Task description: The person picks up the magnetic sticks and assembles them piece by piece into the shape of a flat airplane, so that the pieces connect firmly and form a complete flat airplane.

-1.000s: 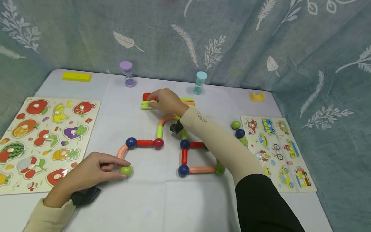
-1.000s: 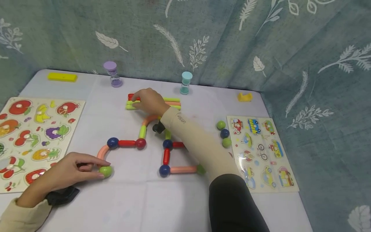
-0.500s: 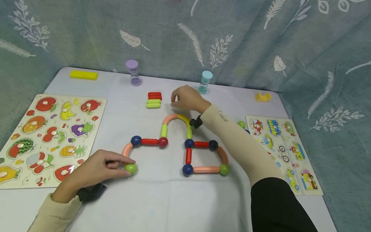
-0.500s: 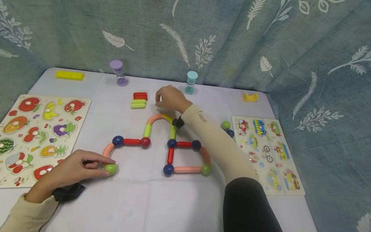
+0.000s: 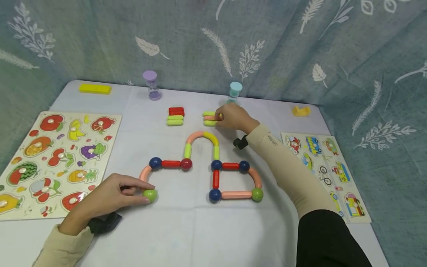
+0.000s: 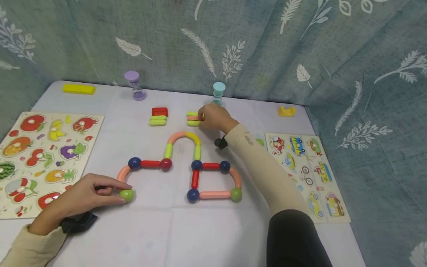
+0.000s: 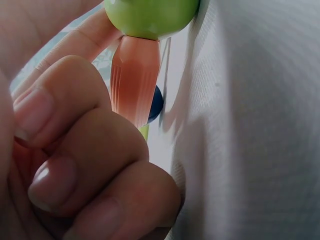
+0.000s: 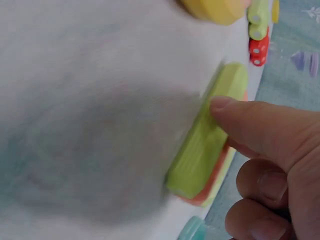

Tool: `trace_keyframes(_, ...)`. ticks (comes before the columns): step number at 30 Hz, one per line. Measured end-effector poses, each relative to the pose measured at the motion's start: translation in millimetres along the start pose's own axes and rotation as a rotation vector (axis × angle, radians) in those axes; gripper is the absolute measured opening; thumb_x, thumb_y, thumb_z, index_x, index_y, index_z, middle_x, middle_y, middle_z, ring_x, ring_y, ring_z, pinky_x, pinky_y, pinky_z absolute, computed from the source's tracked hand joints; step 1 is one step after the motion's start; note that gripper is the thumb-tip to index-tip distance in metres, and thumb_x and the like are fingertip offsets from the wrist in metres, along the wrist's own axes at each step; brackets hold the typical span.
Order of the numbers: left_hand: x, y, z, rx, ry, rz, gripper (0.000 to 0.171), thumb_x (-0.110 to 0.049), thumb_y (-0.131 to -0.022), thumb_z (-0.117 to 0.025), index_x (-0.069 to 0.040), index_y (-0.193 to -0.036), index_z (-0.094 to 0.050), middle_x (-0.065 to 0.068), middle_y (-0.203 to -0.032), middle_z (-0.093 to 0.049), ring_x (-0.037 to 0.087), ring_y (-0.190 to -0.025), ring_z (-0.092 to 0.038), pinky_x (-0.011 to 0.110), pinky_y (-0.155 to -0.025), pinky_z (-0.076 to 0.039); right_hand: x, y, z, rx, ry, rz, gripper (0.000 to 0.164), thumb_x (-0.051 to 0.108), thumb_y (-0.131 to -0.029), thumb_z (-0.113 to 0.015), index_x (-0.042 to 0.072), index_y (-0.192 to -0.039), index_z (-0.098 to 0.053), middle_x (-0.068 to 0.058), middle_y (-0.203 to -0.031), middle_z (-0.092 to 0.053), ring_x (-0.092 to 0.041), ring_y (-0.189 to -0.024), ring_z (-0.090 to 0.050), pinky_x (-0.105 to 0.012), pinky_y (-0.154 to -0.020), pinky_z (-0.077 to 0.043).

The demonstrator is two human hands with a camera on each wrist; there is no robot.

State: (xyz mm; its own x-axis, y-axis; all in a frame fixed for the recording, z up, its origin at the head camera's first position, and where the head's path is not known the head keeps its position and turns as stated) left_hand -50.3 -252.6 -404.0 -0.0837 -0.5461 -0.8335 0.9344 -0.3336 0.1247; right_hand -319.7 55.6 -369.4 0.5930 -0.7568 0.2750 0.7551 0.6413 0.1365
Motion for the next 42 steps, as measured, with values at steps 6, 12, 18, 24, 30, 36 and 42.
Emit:
trace_keyframes(6,2.8,1.1,-1.4,-0.003,-0.003,-0.013,0.029,-0.038,-0.073,-0.078,-0.034,-0.101,-0.071,-0.008,-0.056,-0.031,0.008,-0.052,-0.034,0.025,-0.049,-0.034,-4,4,-7,0.033,-0.051,-0.059,0.027,0.033,-0.08,-0.075,0.016,-0.1,-0.071,0.004,-0.083,-0.062,-0.017,-0.072,-0.052,-0.031,-0.064,-0.044)
trace_keyframes(12,8.7,3.7,-5.8,-0.011,-0.011,0.017,0.028,-0.037,-0.072,-0.079,-0.034,-0.099,-0.071,-0.008,-0.056,-0.033,0.005,-0.051,-0.034,0.024,-0.048,-0.036,-2,10,-11,0.014,-0.105,-0.047,0.029,0.035,-0.078,-0.076,0.016,-0.1,-0.071,0.005,-0.084,-0.064,-0.014,-0.07,-0.054,-0.028,-0.063,-0.045)
trace_keyframes(18,8.5,4.2,-7.8,-0.015,-0.014,0.017,0.028,-0.036,-0.072,-0.079,-0.034,-0.099,-0.071,-0.009,-0.055,-0.033,0.005,-0.052,-0.035,0.024,-0.048,-0.036,31,29,0,-0.071,-0.123,0.083,0.026,0.04,-0.081,-0.072,0.018,-0.095,-0.072,0.007,-0.076,-0.063,-0.011,-0.066,-0.053,-0.027,-0.059,-0.043)
trace_keyframes(24,6.4,2.1,-6.5,-0.022,-0.034,0.025,0.028,-0.037,-0.072,-0.079,-0.035,-0.098,-0.071,-0.009,-0.054,-0.034,0.004,-0.051,-0.035,0.024,-0.048,-0.035,86,59,-5,-0.02,-0.154,0.255,0.023,0.043,-0.081,-0.07,0.022,-0.091,-0.071,0.005,-0.057,-0.05,-0.01,-0.049,-0.041,-0.025,-0.048,-0.031)
trace_keyframes(30,6.1,0.1,-5.3,-0.027,-0.054,0.026,0.028,-0.035,-0.072,-0.08,-0.035,-0.098,-0.071,-0.009,-0.055,-0.033,0.005,-0.051,-0.034,0.024,-0.049,-0.035,125,83,-22,0.013,-0.199,0.337,0.019,0.043,-0.08,-0.071,0.026,-0.088,-0.07,0.009,-0.056,-0.049,-0.005,-0.052,-0.044,-0.022,-0.052,-0.034)
trace_keyframes(36,3.4,-1.1,-4.3,-0.027,-0.065,0.029,0.027,-0.036,-0.072,-0.079,-0.035,-0.098,-0.071,-0.008,-0.055,-0.033,0.005,-0.051,-0.035,0.024,-0.049,-0.036,150,100,-49,0.08,-0.223,0.394,0.022,0.043,-0.081,-0.07,0.024,-0.092,-0.07,0.011,-0.055,-0.048,-0.002,-0.051,-0.044,-0.019,-0.051,-0.034)
trace_keyframes(42,-1.8,-1.1,-4.8,-0.032,-0.068,0.021,0.027,-0.034,-0.073,-0.079,-0.034,-0.098,-0.071,-0.009,-0.055,-0.033,0.004,-0.051,-0.034,0.024,-0.049,-0.035,162,111,-74,0.116,-0.204,0.415,0.023,0.042,-0.082,-0.07,0.024,-0.095,-0.072,0.016,-0.059,-0.051,0.002,-0.055,-0.045,-0.016,-0.052,-0.036)
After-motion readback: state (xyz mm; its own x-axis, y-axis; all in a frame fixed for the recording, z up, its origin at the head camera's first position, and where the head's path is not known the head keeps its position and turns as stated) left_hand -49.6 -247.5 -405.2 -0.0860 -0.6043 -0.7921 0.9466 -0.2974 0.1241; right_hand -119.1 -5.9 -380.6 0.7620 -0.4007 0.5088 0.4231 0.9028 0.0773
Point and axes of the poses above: each hand's wrist, its own y-axis away from the middle knuckle, its own z-axis out of the back of the hand, x = y × z, the point moved 2 cm from there along -y, towards the middle knuckle
